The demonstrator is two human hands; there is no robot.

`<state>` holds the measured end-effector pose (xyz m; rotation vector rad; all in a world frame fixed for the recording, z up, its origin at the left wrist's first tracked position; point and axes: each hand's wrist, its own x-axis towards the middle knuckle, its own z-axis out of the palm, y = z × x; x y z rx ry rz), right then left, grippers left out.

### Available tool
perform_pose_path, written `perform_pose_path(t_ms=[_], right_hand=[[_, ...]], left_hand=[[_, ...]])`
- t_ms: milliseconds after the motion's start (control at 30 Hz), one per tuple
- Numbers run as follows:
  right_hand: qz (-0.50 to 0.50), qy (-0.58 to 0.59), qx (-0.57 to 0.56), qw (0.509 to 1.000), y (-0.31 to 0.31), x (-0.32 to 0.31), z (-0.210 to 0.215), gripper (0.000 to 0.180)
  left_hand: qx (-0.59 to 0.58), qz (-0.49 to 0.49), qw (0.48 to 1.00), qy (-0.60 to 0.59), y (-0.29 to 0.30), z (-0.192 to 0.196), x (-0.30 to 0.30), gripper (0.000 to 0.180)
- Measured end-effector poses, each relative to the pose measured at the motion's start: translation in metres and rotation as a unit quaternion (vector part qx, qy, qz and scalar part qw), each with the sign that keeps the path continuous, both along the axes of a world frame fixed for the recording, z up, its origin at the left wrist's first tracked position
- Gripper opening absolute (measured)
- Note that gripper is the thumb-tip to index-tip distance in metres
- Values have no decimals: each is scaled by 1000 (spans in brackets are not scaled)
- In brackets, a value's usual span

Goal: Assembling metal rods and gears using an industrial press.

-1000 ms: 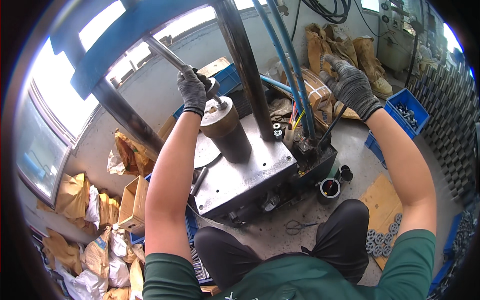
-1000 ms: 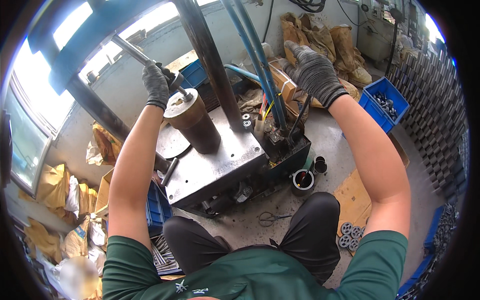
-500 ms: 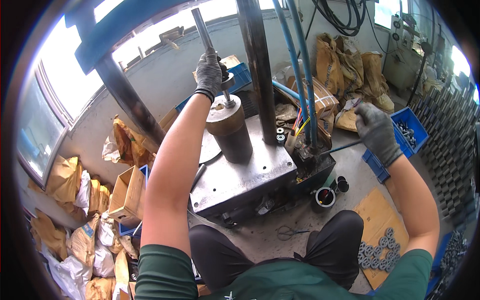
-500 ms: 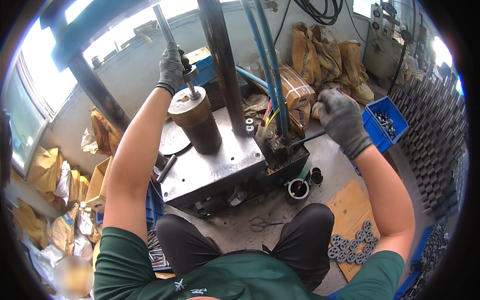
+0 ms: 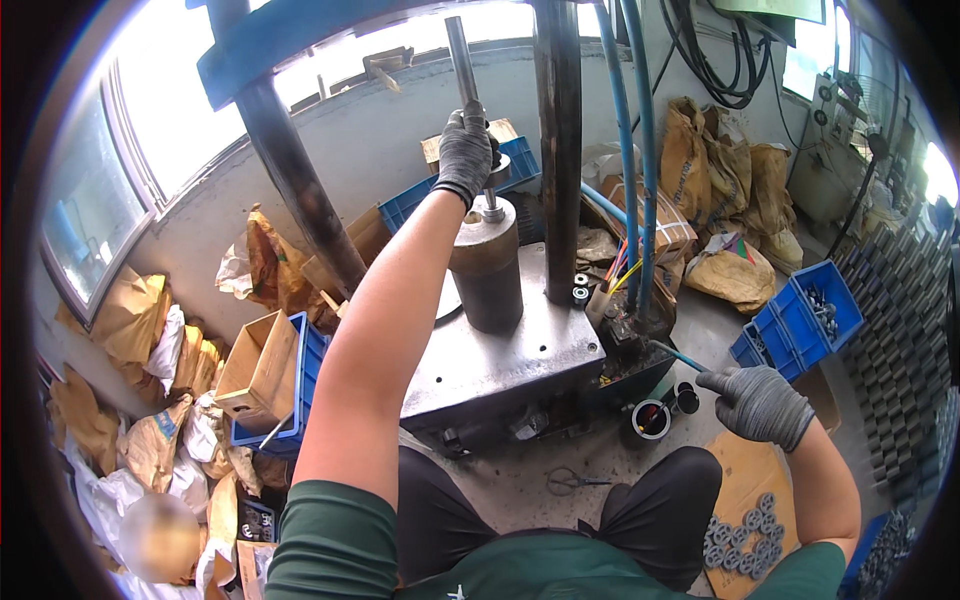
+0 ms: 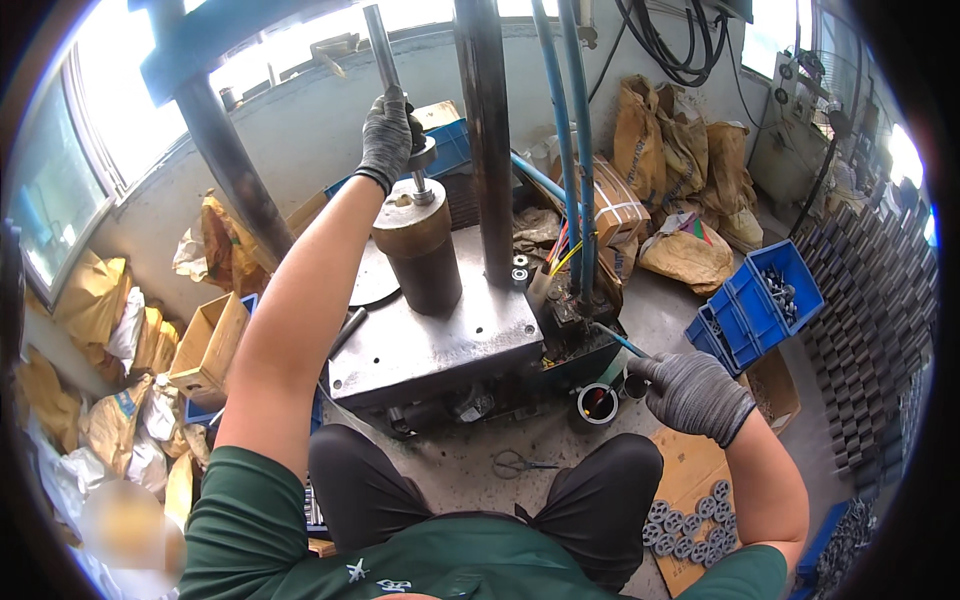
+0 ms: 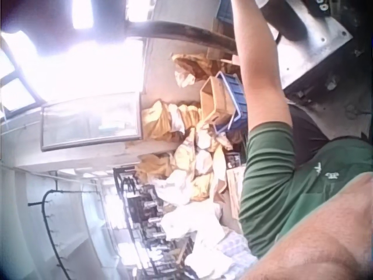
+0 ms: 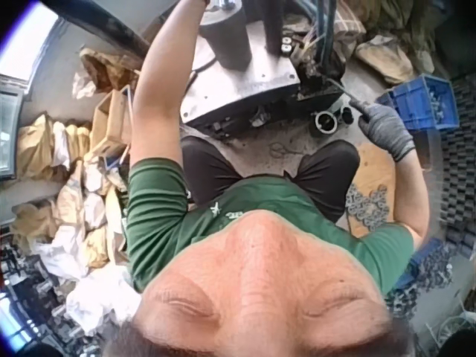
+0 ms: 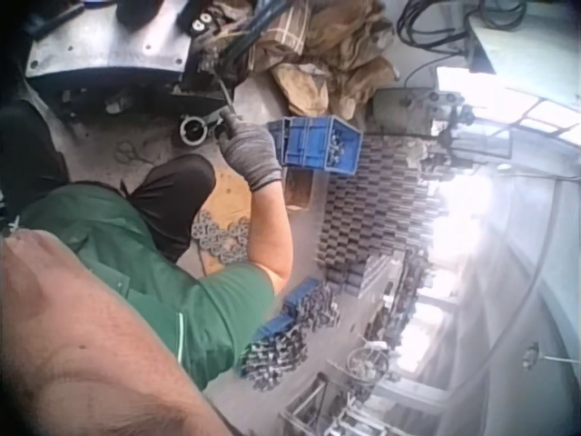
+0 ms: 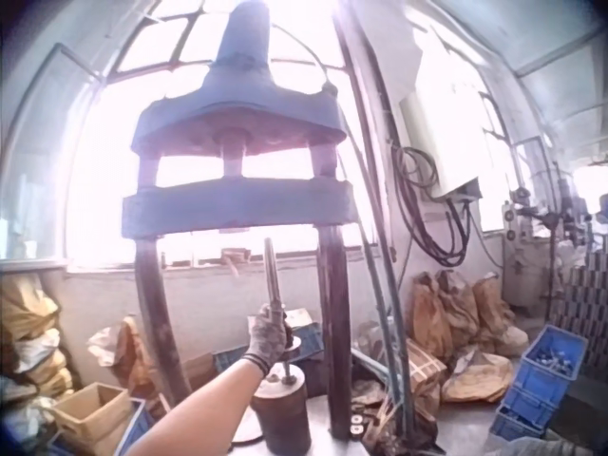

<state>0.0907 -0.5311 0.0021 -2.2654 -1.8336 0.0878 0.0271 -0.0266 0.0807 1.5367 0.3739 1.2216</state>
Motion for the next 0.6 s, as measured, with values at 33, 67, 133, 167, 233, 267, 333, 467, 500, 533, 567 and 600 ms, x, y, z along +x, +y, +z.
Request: perform_pose_path(t_ms=[33, 67, 133, 167, 233, 267, 333, 467, 500, 533, 567, 600], right_hand=[[-17, -14, -31, 999, -1, -1, 1, 34], [-34, -29, -63, 997, -2, -3, 0, 34], [-30, -11, -18, 999, -11, 1, -11, 30], [-39, -23, -12, 999, -17, 3, -18, 29], [-53, -7, -3, 999, -25, 0, -29, 22], [-50, -6, -4, 999, -31, 0, -37, 22], [-48, 9, -62, 997, -47, -2, -55, 19], [-75, 44, -138, 987, -61, -14, -70, 17], [-78, 45, -138, 986, -62, -16, -70, 17], [-78, 46, -141, 986, -61, -17, -69, 17], [-83, 40, -151, 984, -60, -17, -66, 18], [-87, 34, -160, 983, -57, -15, -64, 18]], left_hand=[[2, -1, 1000, -6, -1, -1, -1, 46], [3, 1, 1000, -7, -1, -1, -2, 46], [-9, -6, 1000, -18, -2, -1, -3, 44], [-16, -8, 1000, -23, -3, -1, -1, 45], [-16, 1, 1000, -17, -5, 1, -4, 44], [-15, 7, 1000, -10, -5, 1, -6, 44], [-16, -4, 1000, -11, -6, 2, -5, 44], [-5, 6, 1000, 4, -5, 3, -3, 45], [0, 10, 1000, 4, -4, 2, -4, 46], [5, 12, 1000, 4, -3, 2, -4, 46], [8, 12, 1000, 9, -2, 3, -3, 46], [7, 12, 1000, 11, -2, 2, -3, 46]])
